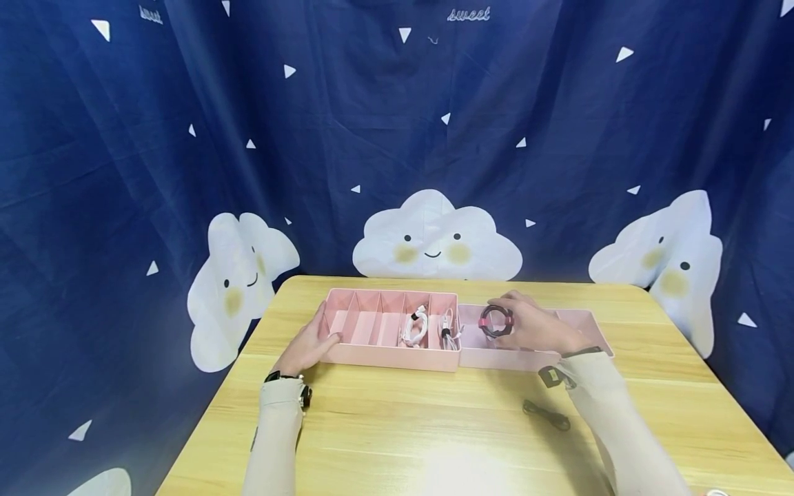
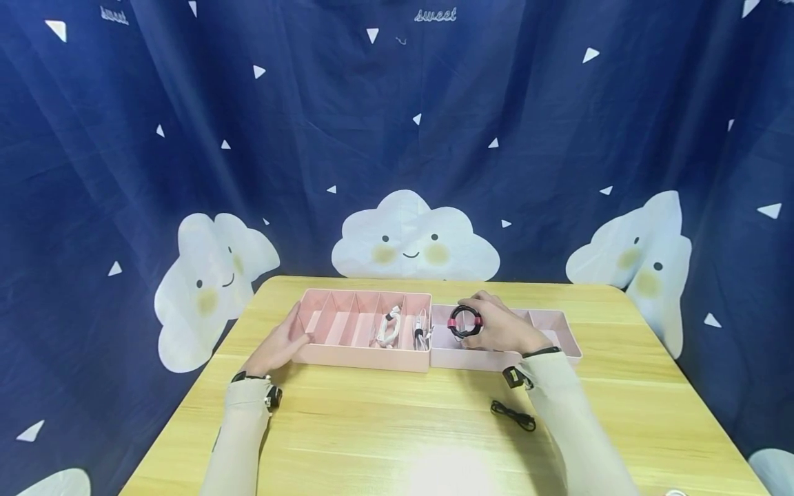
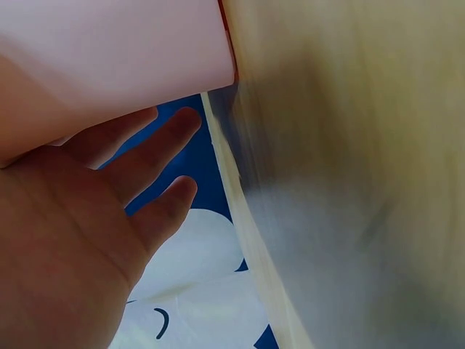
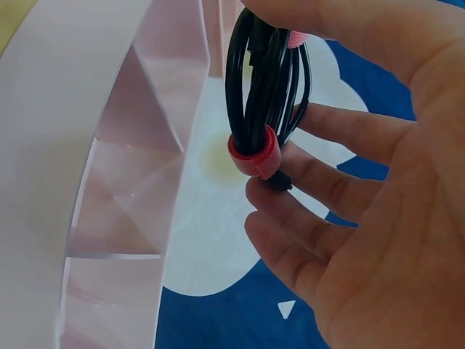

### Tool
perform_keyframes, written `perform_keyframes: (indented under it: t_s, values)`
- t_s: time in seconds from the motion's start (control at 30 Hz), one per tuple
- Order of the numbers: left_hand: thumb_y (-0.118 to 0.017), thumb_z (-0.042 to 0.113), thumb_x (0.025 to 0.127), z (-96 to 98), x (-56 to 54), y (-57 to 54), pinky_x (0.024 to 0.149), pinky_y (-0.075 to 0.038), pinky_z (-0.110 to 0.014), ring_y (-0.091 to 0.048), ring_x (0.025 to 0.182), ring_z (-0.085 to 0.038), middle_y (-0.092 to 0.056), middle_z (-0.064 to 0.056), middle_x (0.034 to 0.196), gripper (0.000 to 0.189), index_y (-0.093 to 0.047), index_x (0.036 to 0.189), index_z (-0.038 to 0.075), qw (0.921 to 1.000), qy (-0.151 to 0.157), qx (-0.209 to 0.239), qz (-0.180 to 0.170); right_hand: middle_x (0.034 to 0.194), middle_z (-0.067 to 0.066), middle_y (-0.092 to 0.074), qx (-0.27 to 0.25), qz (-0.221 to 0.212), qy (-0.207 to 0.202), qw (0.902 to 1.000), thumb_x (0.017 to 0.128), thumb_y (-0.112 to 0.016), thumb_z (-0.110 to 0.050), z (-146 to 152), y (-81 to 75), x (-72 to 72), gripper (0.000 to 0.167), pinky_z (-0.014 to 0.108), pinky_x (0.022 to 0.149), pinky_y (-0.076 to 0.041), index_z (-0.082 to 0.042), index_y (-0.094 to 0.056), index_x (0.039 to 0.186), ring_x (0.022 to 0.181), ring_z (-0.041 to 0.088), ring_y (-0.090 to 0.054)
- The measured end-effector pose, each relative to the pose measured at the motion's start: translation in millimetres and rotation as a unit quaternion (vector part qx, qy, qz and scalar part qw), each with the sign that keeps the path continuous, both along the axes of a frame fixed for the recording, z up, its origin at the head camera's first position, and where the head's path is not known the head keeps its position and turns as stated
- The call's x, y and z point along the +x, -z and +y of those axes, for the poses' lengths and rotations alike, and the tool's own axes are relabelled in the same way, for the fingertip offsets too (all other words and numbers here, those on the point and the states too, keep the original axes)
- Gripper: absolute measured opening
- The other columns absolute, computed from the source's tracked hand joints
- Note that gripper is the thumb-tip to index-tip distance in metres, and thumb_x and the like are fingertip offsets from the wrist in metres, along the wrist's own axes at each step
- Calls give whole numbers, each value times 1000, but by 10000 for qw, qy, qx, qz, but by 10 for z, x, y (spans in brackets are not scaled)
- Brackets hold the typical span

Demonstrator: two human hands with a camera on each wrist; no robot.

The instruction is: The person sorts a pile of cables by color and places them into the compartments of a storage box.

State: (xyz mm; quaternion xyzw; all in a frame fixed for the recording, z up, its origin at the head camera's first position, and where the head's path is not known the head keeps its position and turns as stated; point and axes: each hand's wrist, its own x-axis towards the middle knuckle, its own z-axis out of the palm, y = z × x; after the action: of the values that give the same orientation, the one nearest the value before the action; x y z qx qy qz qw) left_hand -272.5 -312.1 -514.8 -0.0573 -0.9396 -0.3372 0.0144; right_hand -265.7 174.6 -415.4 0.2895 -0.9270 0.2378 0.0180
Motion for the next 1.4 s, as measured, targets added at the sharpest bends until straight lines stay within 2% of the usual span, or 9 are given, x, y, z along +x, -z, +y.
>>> perform_keyframes:
  t_s: [0.1,0.43,0.63,0.9,1.4]
  values:
    - [-62,45,97,6,7,-8,123,-33,-60,-37,152,-44,-26,-22,170,98,-3,168,12,10000,-10,14,-26,125,18,-63,-15,-43,-1,10000,73,-92,-30,-8,8,-5,81,52,93,-54,5,-60,138,110,33,-58]
    - [-62,45,97,11,27,-24,123,-34,-59,-38,151,-44,-28,-25,168,98,-3,168,10,10000,46,-9,15,129,22,-62,-83,-285,-39,9996,76,-90,-26,-34,24,-14,79,53,96,-53,6,-57,141,113,34,-57]
    - [-63,44,98,13,28,-46,123,-34,-60,-37,151,-45,-27,-25,168,98,-2,168,11,10000,80,38,36,129,21,-62,-73,-231,-77,9997,77,-89,-20,-39,60,-44,75,54,99,-52,7,-58,140,115,35,-57]
    - [-61,48,97,13,34,-35,124,-32,-60,-35,153,-44,-26,-23,169,99,-4,168,10,10000,-8,73,-61,129,21,-61,-77,-318,-108,9994,77,-88,-22,-67,89,-73,75,56,101,-51,5,-59,140,118,36,-56]
    - [-61,48,96,18,52,-41,123,-33,-61,-36,152,-44,-27,-23,169,98,-7,168,10,9999,-88,42,-96,128,21,-61,-81,-362,-81,9993,76,-90,-24,-167,94,-86,67,46,95,-51,-1,-64,134,114,36,-55]
